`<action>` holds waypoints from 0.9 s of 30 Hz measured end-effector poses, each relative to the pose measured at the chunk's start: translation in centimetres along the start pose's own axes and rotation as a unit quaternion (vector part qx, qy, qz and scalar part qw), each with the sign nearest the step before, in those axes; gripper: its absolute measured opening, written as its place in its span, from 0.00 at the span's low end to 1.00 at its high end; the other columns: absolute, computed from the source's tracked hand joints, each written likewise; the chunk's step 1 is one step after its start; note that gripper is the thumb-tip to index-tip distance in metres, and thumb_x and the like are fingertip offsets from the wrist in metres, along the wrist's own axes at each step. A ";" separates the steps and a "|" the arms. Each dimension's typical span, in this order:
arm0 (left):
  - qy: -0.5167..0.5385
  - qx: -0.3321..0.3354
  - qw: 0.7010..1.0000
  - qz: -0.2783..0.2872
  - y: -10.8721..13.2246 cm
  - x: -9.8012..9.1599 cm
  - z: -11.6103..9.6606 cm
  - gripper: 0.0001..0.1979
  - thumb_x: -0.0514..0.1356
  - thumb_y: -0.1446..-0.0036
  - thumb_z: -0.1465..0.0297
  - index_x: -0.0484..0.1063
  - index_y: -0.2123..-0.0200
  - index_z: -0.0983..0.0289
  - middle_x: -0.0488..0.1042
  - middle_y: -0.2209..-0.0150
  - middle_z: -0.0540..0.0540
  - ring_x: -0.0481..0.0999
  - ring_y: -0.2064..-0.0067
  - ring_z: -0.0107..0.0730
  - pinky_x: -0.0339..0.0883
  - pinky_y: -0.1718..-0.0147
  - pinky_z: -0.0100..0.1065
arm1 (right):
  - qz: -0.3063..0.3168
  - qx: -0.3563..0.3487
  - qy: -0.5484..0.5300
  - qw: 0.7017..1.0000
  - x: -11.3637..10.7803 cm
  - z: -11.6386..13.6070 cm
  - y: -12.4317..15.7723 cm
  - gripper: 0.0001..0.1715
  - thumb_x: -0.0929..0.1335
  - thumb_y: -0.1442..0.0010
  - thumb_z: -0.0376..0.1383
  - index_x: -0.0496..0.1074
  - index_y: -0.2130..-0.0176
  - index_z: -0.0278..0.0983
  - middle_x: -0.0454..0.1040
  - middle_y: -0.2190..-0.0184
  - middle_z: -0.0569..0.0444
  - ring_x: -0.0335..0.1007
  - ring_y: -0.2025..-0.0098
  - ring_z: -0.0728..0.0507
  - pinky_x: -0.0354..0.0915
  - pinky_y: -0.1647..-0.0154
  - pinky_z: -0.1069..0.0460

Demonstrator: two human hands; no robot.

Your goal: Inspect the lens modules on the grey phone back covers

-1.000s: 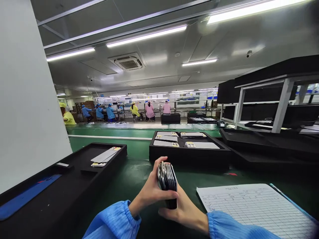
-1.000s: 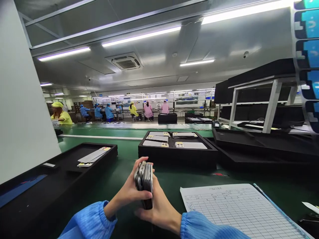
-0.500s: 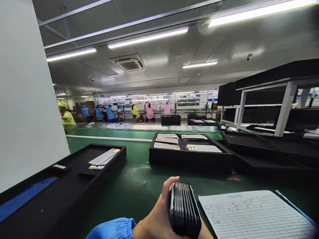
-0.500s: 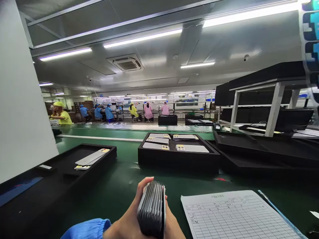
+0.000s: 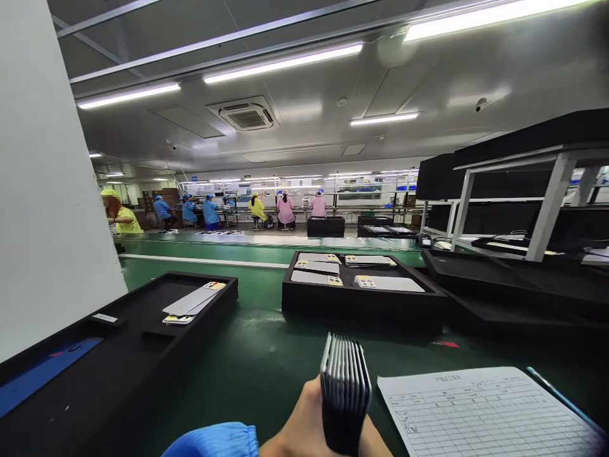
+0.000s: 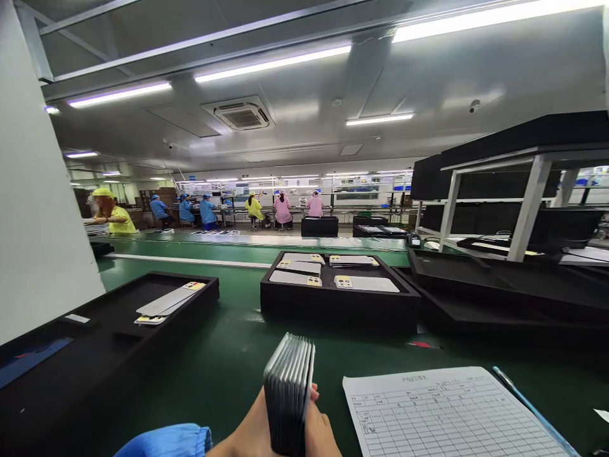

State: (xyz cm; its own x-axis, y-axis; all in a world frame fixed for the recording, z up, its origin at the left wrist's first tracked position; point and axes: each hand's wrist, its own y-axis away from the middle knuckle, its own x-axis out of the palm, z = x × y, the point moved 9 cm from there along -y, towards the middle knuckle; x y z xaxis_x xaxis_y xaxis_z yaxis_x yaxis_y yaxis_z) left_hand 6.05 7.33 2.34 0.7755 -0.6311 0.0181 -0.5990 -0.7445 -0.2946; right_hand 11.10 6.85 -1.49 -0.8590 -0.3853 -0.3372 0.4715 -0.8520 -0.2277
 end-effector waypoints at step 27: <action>0.244 -0.336 0.897 0.152 4.0 5.9 4.2 0.22 0.62 0.62 0.66 0.70 0.59 0.67 0.72 0.66 0.56 0.71 0.74 0.29 0.65 0.67 0.38 | -0.148 0.113 -0.307 0.933 -6.1 0.8 1.0 0.28 0.70 0.50 0.46 0.60 0.54 0.39 0.71 0.62 0.53 0.68 0.62 0.45 0.62 0.63 0.52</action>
State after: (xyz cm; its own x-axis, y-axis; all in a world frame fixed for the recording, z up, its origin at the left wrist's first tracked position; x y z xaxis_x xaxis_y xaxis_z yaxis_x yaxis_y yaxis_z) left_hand 9.05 1.49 -2.71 0.4746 -0.7249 0.4993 -0.8801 -0.3812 0.2831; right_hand 16.70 8.05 1.03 -0.9304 -0.1919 0.3122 0.2001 -0.9797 -0.0056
